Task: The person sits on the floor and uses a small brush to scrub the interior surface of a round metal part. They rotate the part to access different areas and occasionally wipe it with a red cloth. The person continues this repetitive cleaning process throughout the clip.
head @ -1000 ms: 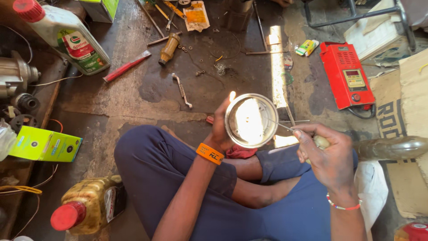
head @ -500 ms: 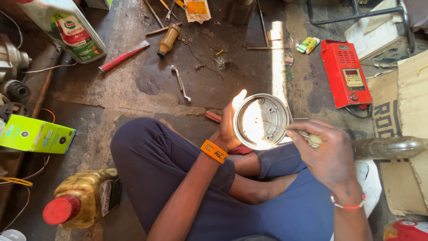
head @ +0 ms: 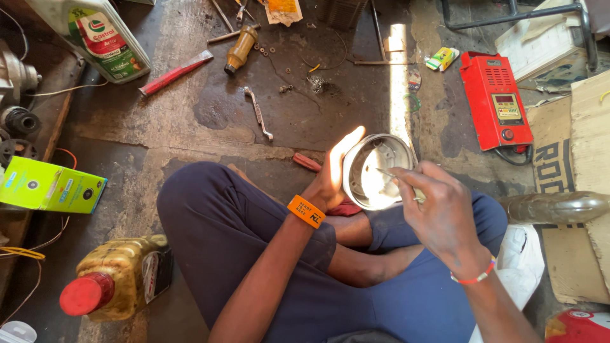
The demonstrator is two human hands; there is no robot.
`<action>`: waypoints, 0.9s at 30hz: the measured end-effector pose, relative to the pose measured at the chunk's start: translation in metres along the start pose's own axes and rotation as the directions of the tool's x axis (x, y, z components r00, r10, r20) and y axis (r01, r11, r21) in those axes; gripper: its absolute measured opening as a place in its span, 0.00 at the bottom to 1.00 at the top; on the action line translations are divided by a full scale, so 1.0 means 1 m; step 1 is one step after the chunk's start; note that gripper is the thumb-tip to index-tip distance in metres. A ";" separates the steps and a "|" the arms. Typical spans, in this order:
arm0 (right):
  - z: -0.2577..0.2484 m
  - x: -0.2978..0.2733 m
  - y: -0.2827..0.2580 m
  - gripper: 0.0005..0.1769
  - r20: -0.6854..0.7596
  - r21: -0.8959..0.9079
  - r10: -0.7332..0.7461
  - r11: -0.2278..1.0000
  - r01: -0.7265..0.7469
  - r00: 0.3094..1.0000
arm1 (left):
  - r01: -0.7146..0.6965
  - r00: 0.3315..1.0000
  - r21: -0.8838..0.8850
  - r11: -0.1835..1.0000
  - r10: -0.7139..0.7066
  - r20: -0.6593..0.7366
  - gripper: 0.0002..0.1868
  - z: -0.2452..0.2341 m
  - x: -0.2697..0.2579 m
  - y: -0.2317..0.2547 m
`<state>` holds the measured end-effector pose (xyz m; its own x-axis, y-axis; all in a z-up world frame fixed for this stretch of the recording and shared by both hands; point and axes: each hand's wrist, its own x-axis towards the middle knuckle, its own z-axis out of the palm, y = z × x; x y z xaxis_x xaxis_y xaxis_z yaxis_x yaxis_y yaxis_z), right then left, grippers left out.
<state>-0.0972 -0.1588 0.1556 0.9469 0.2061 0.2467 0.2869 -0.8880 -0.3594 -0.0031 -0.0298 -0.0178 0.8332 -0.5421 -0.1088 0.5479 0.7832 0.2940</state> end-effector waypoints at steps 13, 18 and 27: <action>0.049 0.005 0.041 0.10 -0.085 0.272 -0.080 0.957 0.101 0.993 | -0.224 0.952 0.418 0.880 0.290 -0.099 0.23 -0.018 0.001 0.009; 0.063 0.004 0.048 0.10 0.102 0.378 0.063 0.921 -0.097 0.993 | -0.224 0.932 0.591 0.775 0.348 -0.103 0.25 -0.023 -0.008 0.019; 0.066 0.018 0.054 0.11 0.235 0.673 0.248 0.656 -0.342 0.940 | -0.243 0.967 0.256 0.936 0.255 -0.015 0.20 -0.013 -0.005 0.036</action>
<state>-0.0551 -0.1754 0.0813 0.9952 0.0698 -0.0691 -0.0379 -0.3758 -0.9259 0.0138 0.0048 -0.0196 0.9463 -0.3202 -0.0442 0.2915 0.7865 0.5445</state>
